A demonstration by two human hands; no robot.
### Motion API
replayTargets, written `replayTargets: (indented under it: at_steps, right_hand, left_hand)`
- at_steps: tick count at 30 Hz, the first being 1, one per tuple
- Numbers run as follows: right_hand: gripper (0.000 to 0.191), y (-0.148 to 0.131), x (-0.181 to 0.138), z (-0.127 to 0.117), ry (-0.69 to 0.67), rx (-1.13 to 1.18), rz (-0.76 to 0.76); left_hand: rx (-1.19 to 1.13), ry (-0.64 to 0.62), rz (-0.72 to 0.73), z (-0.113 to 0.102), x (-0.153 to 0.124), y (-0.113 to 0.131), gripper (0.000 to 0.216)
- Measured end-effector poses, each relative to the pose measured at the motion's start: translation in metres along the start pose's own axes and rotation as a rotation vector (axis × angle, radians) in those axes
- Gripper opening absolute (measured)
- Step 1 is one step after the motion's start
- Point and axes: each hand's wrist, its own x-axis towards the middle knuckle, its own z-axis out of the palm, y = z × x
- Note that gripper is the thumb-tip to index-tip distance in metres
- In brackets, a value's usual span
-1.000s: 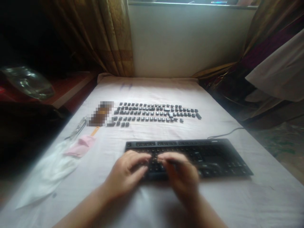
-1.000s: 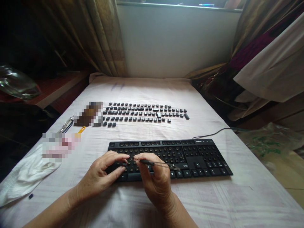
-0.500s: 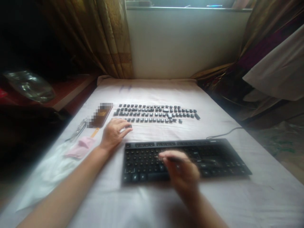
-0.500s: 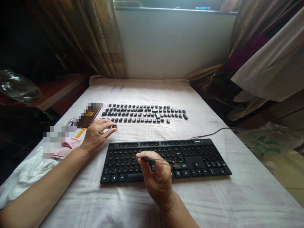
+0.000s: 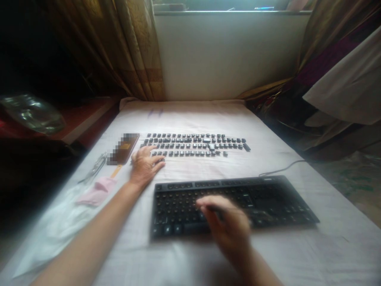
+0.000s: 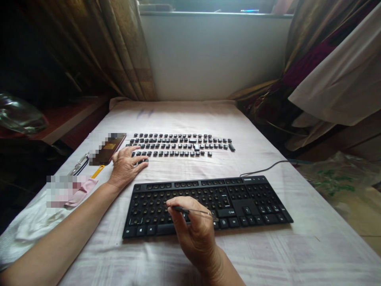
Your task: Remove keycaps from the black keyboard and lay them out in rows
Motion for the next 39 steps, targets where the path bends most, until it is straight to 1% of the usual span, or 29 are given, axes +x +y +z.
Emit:
replayTargets:
  at_steps: [7, 9, 12, 16, 18, 21, 25, 31, 34, 39]
  right_hand:
    - [0.022, 0.000, 0.003, -0.001, 0.022, 0.001, -0.002]
    - [0.023, 0.002, 0.001, -0.002, 0.033, 0.020, 0.020]
    - [0.023, 0.007, -0.001, -0.005, 0.098, 0.060, 0.112]
    - [0.011, 0.011, 0.001, -0.012, 0.205, 0.037, 0.301]
    - [0.009, 0.011, 0.004, -0.015, 0.257, 0.079, 0.389]
    - [0.015, 0.012, 0.009, -0.018, 0.336, 0.158, 0.477]
    - [0.022, 0.013, 0.014, -0.022, 0.376, 0.156, 0.553]
    - [0.027, 0.013, 0.022, -0.028, 0.456, 0.149, 0.606]
    - [0.027, 0.014, 0.023, -0.027, 0.440, 0.181, 0.619]
    - [0.025, 0.017, 0.019, -0.020, 0.375, 0.239, 0.583]
  left_hand:
    - [0.029, -0.005, -0.007, -0.001, -0.001, 0.001, 0.020]
    - [0.034, -0.004, -0.009, -0.001, -0.001, 0.001, 0.021]
    - [0.036, 0.001, -0.009, -0.002, -0.003, 0.000, 0.023]
    - [0.040, 0.037, 0.003, -0.005, -0.008, 0.002, 0.024]
    - [0.038, 0.068, 0.019, -0.008, -0.012, 0.005, 0.022]
    - [0.001, 0.097, 0.032, -0.015, -0.017, 0.010, 0.022]
    - [-0.058, 0.113, 0.016, -0.021, -0.027, 0.015, 0.025]
    - [-0.105, 0.081, -0.016, -0.027, -0.043, 0.019, 0.032]
    - [-0.132, 0.057, -0.047, -0.028, -0.053, 0.019, 0.037]
    - [-0.156, 0.017, -0.110, -0.031, -0.071, 0.024, 0.040]
